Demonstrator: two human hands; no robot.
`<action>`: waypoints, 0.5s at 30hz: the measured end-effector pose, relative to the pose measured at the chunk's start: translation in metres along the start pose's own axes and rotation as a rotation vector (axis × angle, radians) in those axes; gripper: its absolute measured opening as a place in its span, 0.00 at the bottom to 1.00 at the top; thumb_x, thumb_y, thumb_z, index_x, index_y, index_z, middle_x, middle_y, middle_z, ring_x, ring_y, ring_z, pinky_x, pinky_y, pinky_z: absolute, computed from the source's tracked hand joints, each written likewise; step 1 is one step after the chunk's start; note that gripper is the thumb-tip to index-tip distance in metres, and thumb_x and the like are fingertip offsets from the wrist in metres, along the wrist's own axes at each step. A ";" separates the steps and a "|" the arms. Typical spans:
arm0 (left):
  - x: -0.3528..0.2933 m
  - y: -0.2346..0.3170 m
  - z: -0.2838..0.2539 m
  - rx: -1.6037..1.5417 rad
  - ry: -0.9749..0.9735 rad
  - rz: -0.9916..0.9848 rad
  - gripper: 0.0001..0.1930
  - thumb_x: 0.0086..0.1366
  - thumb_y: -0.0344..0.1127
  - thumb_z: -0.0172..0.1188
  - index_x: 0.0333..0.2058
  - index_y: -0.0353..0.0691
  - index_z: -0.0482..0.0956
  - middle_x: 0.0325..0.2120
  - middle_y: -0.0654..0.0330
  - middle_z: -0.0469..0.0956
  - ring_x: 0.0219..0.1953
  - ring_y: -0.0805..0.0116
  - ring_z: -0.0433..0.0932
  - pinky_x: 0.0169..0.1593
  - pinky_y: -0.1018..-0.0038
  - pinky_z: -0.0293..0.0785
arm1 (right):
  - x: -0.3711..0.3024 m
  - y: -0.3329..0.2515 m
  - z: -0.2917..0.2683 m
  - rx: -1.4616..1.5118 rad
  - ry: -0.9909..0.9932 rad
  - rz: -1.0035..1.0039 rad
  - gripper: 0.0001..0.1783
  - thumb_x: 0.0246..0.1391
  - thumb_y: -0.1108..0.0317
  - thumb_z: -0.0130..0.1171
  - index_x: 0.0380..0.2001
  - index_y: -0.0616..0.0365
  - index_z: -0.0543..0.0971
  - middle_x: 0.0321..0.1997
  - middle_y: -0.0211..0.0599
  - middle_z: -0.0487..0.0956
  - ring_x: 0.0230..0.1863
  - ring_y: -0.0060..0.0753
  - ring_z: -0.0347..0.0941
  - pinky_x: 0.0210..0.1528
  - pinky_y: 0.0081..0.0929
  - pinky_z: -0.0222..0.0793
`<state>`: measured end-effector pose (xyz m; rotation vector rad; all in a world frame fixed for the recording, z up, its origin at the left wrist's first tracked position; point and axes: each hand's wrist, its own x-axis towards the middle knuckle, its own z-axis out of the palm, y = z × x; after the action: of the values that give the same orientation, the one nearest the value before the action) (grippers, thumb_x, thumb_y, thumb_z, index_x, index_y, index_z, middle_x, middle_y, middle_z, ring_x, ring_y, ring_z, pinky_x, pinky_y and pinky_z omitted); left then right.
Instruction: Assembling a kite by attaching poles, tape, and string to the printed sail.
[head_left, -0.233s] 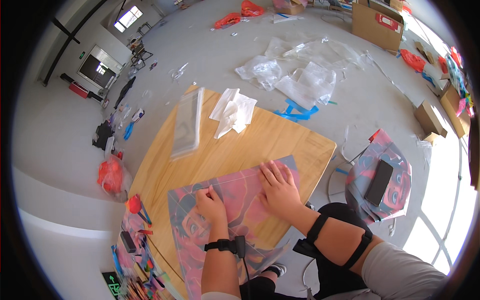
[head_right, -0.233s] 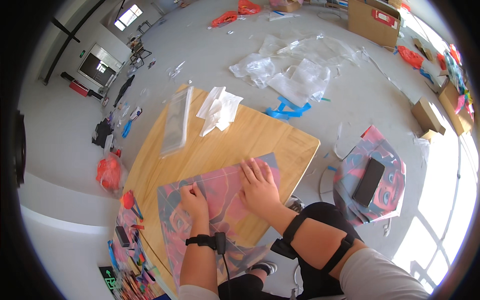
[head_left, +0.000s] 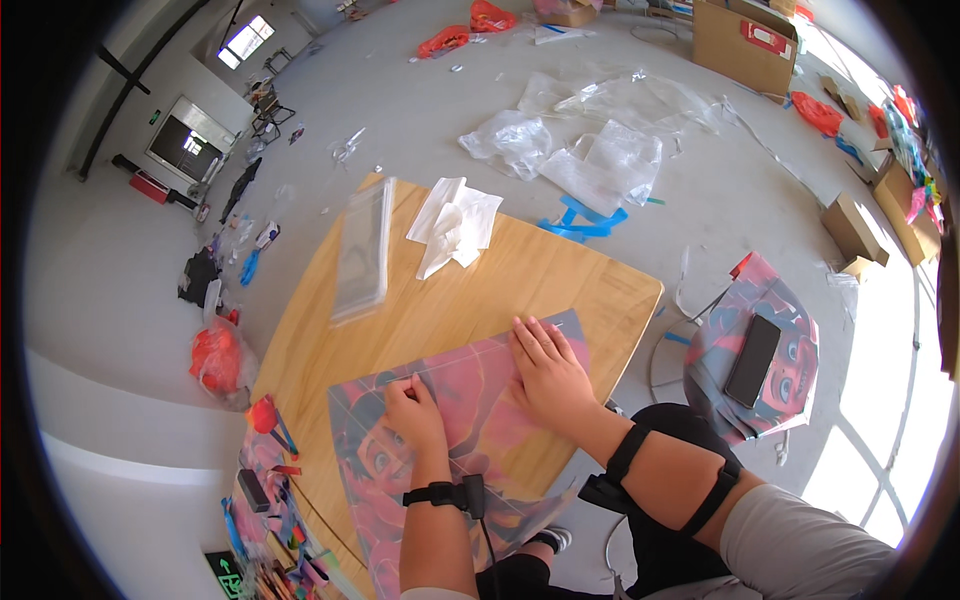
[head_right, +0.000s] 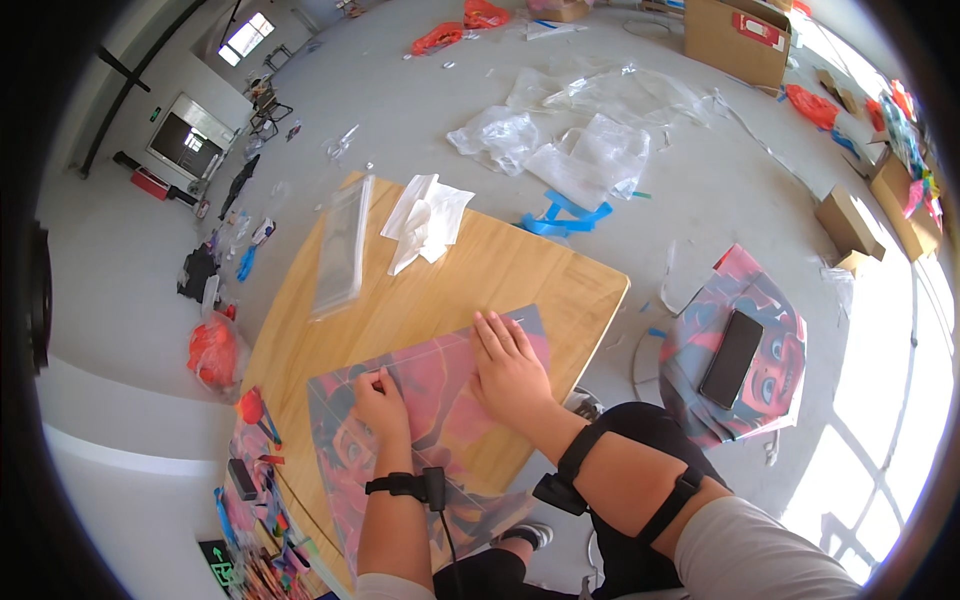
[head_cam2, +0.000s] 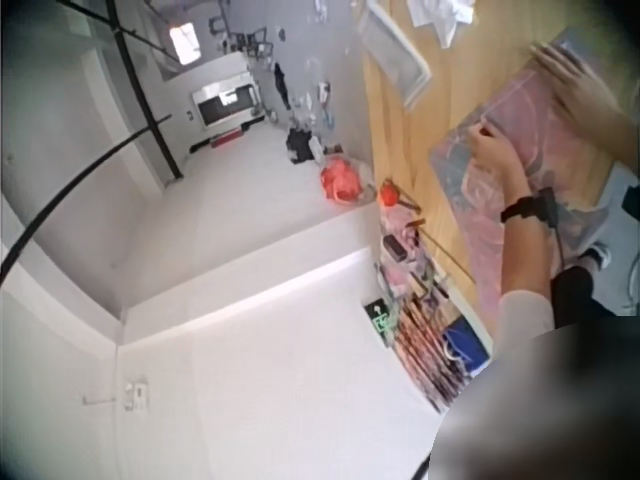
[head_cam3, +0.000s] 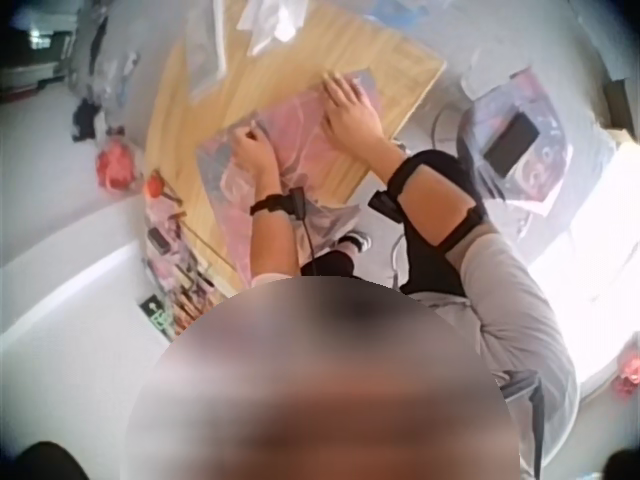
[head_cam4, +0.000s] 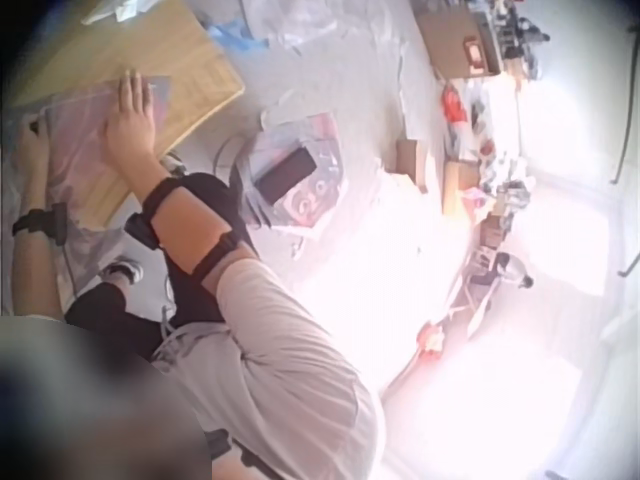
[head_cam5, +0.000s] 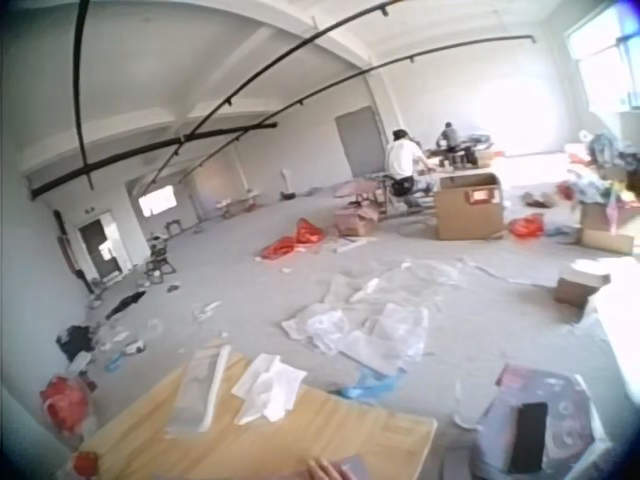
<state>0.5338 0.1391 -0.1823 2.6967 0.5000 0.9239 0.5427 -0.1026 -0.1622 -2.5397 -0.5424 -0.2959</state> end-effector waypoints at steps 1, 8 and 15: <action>0.001 0.000 -0.001 -0.002 0.002 0.008 0.09 0.65 0.35 0.63 0.28 0.41 0.74 0.24 0.61 0.75 0.27 0.61 0.75 0.33 0.64 0.67 | 0.001 0.001 0.001 0.001 -0.005 -0.003 0.37 0.56 0.57 0.56 0.65 0.66 0.66 0.74 0.45 0.60 0.76 0.43 0.52 0.77 0.45 0.45; 0.004 0.006 -0.005 -0.152 -0.003 -0.008 0.06 0.62 0.31 0.64 0.28 0.39 0.76 0.23 0.58 0.77 0.25 0.61 0.77 0.33 0.67 0.73 | 0.002 0.002 0.002 0.029 -0.010 0.001 0.37 0.57 0.57 0.56 0.66 0.66 0.65 0.74 0.45 0.60 0.77 0.43 0.50 0.77 0.43 0.44; 0.004 0.003 -0.004 -0.158 -0.016 -0.036 0.06 0.61 0.31 0.64 0.28 0.38 0.76 0.22 0.58 0.77 0.25 0.61 0.77 0.33 0.67 0.73 | 0.005 0.004 -0.003 0.033 -0.002 -0.020 0.35 0.56 0.58 0.57 0.64 0.66 0.67 0.73 0.46 0.61 0.76 0.46 0.51 0.77 0.43 0.45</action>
<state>0.5353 0.1382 -0.1758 2.5434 0.4505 0.8923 0.5485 -0.1057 -0.1598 -2.5042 -0.5695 -0.2896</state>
